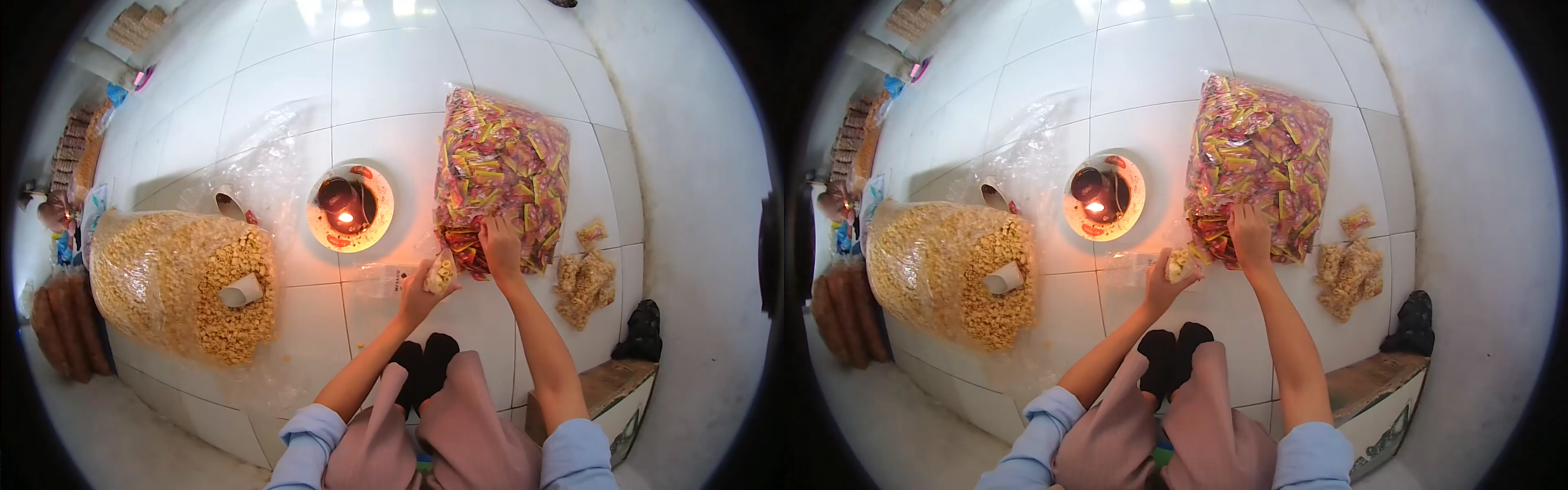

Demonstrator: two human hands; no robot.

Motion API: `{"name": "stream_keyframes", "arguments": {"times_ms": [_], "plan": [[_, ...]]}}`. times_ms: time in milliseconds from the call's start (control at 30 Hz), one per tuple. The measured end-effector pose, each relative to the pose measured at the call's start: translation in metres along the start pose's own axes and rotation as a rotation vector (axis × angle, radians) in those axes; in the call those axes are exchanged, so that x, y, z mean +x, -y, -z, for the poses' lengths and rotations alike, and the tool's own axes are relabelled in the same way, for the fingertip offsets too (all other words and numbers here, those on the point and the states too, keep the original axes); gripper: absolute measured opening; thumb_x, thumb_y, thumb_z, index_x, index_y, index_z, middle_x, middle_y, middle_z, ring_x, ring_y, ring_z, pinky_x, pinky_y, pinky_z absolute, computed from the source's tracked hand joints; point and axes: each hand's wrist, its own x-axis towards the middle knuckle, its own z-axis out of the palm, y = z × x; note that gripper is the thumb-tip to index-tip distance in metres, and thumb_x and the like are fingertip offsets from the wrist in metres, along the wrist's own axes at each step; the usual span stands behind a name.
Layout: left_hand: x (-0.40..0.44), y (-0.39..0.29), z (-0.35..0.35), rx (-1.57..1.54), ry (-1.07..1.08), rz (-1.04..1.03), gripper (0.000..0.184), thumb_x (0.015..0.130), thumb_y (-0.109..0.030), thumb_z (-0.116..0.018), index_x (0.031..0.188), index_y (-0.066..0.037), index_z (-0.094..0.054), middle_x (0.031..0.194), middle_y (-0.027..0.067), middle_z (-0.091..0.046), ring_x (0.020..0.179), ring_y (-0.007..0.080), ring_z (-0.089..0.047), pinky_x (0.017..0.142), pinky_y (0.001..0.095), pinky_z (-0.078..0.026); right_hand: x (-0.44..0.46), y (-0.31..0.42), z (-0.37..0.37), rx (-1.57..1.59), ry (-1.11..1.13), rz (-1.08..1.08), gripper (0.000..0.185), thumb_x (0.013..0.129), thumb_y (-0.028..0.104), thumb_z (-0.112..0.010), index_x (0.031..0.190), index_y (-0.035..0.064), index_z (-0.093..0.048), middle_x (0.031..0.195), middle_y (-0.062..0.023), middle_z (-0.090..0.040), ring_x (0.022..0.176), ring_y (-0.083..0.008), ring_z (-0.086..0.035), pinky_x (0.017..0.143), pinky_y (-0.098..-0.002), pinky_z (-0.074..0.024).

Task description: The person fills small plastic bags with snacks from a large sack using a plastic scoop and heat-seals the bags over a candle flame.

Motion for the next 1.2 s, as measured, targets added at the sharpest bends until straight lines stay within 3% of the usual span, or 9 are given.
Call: {"name": "stream_keyframes", "arguments": {"times_ms": [300, 400, 600, 700, 833, 1000, 1100, 1167, 1200], "plan": [[0.0, -0.002, 0.003, 0.016, 0.007, -0.028, 0.045, 0.067, -0.026, -0.078, 0.094, -0.005, -0.05, 0.069, 0.0068, -0.059, 0.058, 0.0147, -0.058, 0.054, 0.0276, -0.047, 0.008, 0.006, -0.008, -0.15, -0.017, -0.005, 0.048, 0.066, 0.021, -0.072, 0.104, 0.0054, -0.048, 0.096, -0.01, -0.047, 0.093, -0.0259, -0.05, 0.072, -0.0304, -0.0501], [0.002, 0.005, 0.002, -0.085, 0.061, 0.129, 0.043, 0.068, -0.025, -0.078, 0.094, -0.005, -0.05, 0.07, 0.0073, -0.06, 0.059, 0.0145, -0.058, 0.055, 0.0272, -0.047, 0.007, 0.004, -0.009, -0.045, 0.073, -0.028, 0.041, 0.07, 0.017, -0.07, 0.102, 0.0019, -0.049, 0.098, -0.0129, -0.044, 0.095, -0.0285, -0.048, 0.076, -0.0329, -0.0484], [0.007, -0.002, 0.003, -0.016, 0.032, 0.075, 0.042, 0.069, -0.024, -0.077, 0.095, -0.005, -0.051, 0.07, 0.0069, -0.06, 0.06, 0.0132, -0.058, 0.056, 0.0276, -0.047, 0.0, 0.002, -0.012, -0.156, 0.088, 0.112, 0.029, 0.071, 0.01, -0.066, 0.096, 0.0055, -0.052, 0.093, -0.0109, -0.047, 0.092, -0.0256, -0.051, 0.067, -0.0279, -0.052], [0.008, -0.003, 0.005, 0.017, 0.091, 0.074, 0.041, 0.071, -0.018, -0.076, 0.095, -0.002, -0.047, 0.075, 0.0065, -0.063, 0.064, 0.0101, -0.061, 0.056, 0.0243, -0.049, -0.001, 0.0, 0.001, -0.065, 0.222, 0.121, 0.025, 0.072, 0.005, -0.062, 0.096, 0.0061, -0.053, 0.094, -0.0114, -0.048, 0.094, -0.0266, -0.051, 0.07, -0.0302, -0.0517], [0.012, -0.011, 0.003, -0.063, 0.069, 0.14, 0.044, 0.068, -0.026, -0.077, 0.096, -0.006, -0.051, 0.072, 0.0074, -0.062, 0.062, 0.0141, -0.06, 0.057, 0.0279, -0.047, -0.007, -0.004, 0.02, 0.278, 0.092, 0.032, 0.027, 0.073, 0.001, -0.059, 0.099, 0.0052, -0.053, 0.093, -0.0124, -0.053, 0.093, -0.0267, -0.053, 0.071, -0.0345, -0.0491], [0.023, -0.018, 0.002, -0.031, 0.015, -0.001, 0.045, 0.067, -0.027, -0.078, 0.094, -0.006, -0.051, 0.073, 0.0074, -0.063, 0.065, 0.0143, -0.063, 0.057, 0.0276, -0.048, 0.017, 0.011, 0.088, 0.638, -0.023, -0.224, 0.026, 0.076, 0.0, -0.057, 0.101, 0.0036, -0.053, 0.087, -0.0122, -0.058, 0.087, -0.0264, -0.056, 0.071, -0.0337, -0.047], [0.027, -0.025, 0.005, 0.05, 0.078, 0.063, 0.047, 0.066, -0.019, -0.08, 0.096, -0.002, -0.048, 0.075, 0.0064, -0.062, 0.067, 0.0092, -0.058, 0.059, 0.0243, -0.048, 0.044, 0.034, 0.162, 0.676, 0.076, -0.124, 0.025, 0.076, -0.002, -0.056, 0.1, 0.0036, -0.053, 0.087, -0.0107, -0.058, 0.084, -0.0261, -0.057, 0.073, -0.0313, -0.0466], [0.031, -0.042, 0.005, 0.032, 0.064, 0.033, 0.046, 0.066, -0.019, -0.08, 0.095, -0.002, -0.049, 0.075, 0.0063, -0.062, 0.067, 0.0085, -0.058, 0.059, 0.0239, -0.048, 0.059, 0.047, 0.196, 0.614, 0.083, 0.293, 0.024, 0.078, -0.002, -0.054, 0.101, 0.0047, -0.054, 0.083, -0.01, -0.057, 0.085, -0.0256, -0.056, 0.072, -0.0317, -0.0467], [0.033, -0.05, 0.004, 0.018, 0.05, 0.004, 0.045, 0.066, -0.019, -0.08, 0.094, -0.002, -0.049, 0.074, 0.0061, -0.061, 0.067, 0.0078, -0.057, 0.059, 0.0236, -0.047, 0.062, 0.055, 0.208, 0.606, 0.075, 0.299, 0.024, 0.078, -0.002, -0.054, 0.101, 0.0047, -0.054, 0.083, -0.01, -0.057, 0.085, -0.0256, -0.056, 0.072, -0.0317, -0.0467]]}}
